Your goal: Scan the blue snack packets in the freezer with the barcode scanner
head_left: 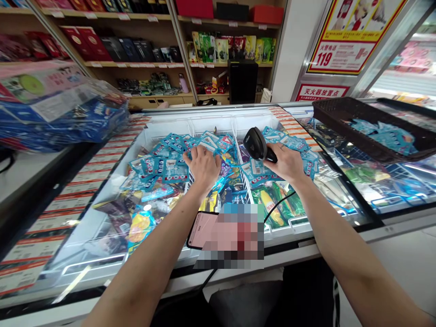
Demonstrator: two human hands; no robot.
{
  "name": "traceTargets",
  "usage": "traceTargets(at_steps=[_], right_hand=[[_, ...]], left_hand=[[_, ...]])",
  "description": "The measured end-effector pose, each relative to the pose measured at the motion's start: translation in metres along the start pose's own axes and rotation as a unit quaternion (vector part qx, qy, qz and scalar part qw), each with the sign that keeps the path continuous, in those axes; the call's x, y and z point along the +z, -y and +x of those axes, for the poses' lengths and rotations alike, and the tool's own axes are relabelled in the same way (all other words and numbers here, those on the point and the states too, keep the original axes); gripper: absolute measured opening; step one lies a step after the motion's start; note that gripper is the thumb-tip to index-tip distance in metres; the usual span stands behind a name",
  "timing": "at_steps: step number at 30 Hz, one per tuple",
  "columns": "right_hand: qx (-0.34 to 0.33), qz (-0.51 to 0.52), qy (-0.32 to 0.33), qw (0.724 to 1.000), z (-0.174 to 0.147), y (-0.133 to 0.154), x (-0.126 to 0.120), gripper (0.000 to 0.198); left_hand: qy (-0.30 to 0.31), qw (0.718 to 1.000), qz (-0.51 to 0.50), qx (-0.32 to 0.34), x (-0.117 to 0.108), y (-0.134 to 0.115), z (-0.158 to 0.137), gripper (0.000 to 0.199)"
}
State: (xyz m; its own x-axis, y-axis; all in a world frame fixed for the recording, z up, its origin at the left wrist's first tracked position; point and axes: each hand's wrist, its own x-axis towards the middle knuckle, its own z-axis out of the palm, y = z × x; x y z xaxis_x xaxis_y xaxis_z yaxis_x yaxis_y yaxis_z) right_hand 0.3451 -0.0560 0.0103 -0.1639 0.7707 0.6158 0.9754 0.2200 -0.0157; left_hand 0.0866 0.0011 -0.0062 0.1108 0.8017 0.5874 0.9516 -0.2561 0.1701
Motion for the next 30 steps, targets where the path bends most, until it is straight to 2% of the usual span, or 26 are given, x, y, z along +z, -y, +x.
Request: traceTargets(at_steps=[6,8,11,14,17,20,23,27,30], right_hand=[[0.046,-0.019,-0.007,0.999,0.001,-0.005,-0.001,0.041],[0.054,-0.023,-0.01,0.998,0.002,-0.006,-0.001,0.04],[0.052,-0.029,-0.005,0.998,0.001,-0.006,-0.001,0.041],[0.052,-0.034,0.002,0.998,0.001,-0.005,-0.001,0.041],[0.056,-0.031,-0.001,0.998,0.001,-0.004,-0.002,0.041],[0.058,-0.028,-0.004,0.998,0.001,-0.003,-0.004,0.041],[0.06,-0.029,0.0,0.998,0.0,-0.002,-0.004,0.043],[0.065,-0.033,0.004,0.997,0.0,-0.002,-0.003,0.043],[0.063,-0.033,0.003,0.997,0.0,-0.002,-0.002,0.041]], left_hand=[[-0.035,0.999,-0.023,0.031,0.005,0.004,0.0,0.028],[-0.028,0.996,-0.045,0.068,0.005,0.004,0.001,0.03],[0.015,0.986,-0.085,0.145,0.005,0.003,0.004,0.034],[0.079,0.96,-0.124,0.239,0.003,0.001,0.005,0.038],[0.145,0.914,-0.151,0.348,-0.002,-0.003,0.004,0.041],[0.204,0.872,-0.152,0.417,-0.008,-0.006,0.003,0.046],[0.229,0.867,-0.147,0.418,-0.011,-0.007,0.002,0.046],[0.182,0.909,-0.146,0.345,-0.011,-0.007,0.002,0.044],[0.167,0.924,-0.146,0.311,-0.01,-0.007,0.002,0.045]])
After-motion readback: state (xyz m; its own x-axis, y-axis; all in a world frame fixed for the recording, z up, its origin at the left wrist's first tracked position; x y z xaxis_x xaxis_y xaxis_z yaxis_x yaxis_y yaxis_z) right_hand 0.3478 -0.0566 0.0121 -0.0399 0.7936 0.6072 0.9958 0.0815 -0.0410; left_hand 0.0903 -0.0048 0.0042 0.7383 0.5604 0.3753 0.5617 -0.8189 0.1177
